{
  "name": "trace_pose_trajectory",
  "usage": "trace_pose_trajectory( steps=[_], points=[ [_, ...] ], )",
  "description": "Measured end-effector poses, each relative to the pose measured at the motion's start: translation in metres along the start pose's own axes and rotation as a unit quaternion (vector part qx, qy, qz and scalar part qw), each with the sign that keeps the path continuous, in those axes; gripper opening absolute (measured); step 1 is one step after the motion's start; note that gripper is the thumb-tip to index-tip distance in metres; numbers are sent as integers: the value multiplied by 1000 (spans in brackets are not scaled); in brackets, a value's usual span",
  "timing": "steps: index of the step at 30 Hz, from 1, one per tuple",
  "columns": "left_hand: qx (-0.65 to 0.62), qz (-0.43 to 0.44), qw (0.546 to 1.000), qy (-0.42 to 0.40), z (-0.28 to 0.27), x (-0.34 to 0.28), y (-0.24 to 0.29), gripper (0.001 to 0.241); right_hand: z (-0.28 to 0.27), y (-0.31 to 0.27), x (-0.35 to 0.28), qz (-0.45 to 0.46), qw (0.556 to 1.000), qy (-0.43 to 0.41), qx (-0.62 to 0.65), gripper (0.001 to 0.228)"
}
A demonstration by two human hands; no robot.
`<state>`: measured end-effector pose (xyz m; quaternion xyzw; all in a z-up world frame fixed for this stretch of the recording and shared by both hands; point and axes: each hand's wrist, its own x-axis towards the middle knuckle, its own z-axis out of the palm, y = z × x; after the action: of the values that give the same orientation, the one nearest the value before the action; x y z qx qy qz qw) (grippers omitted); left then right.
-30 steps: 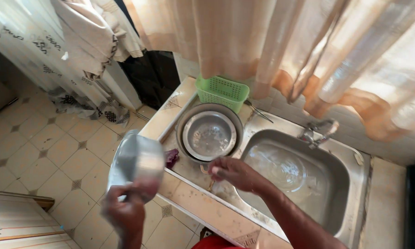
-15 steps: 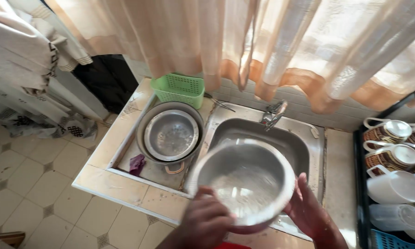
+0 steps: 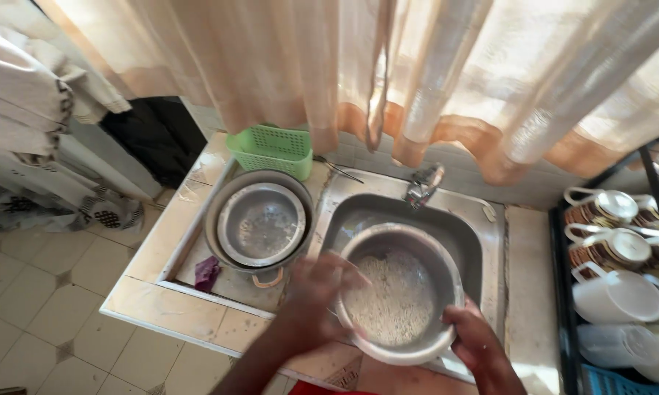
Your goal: Washing and rinsing various kitchen pots and a strainer in a sink.
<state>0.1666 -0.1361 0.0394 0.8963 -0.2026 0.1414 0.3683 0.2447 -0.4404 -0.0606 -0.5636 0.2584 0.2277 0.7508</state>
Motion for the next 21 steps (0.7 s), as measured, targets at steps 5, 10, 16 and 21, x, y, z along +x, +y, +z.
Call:
trace_pose_trajectory(
  steps=[5,10,16,21],
  points=[
    [95,-385,917,-51,-39,-9,-80,58,5,18,9,14,999,31,-3,55],
    [126,-394,902,-123,-45,-1,-125,54,-1,27,17,2,999,32,27,35],
    [167,-364,899,-179,-52,26,-131,77,2,22,2,13,999,27,40,40],
    [218,-325,896,-211,-26,32,-167,53,-2,33,9,3,998,33,60,31]
  ],
)
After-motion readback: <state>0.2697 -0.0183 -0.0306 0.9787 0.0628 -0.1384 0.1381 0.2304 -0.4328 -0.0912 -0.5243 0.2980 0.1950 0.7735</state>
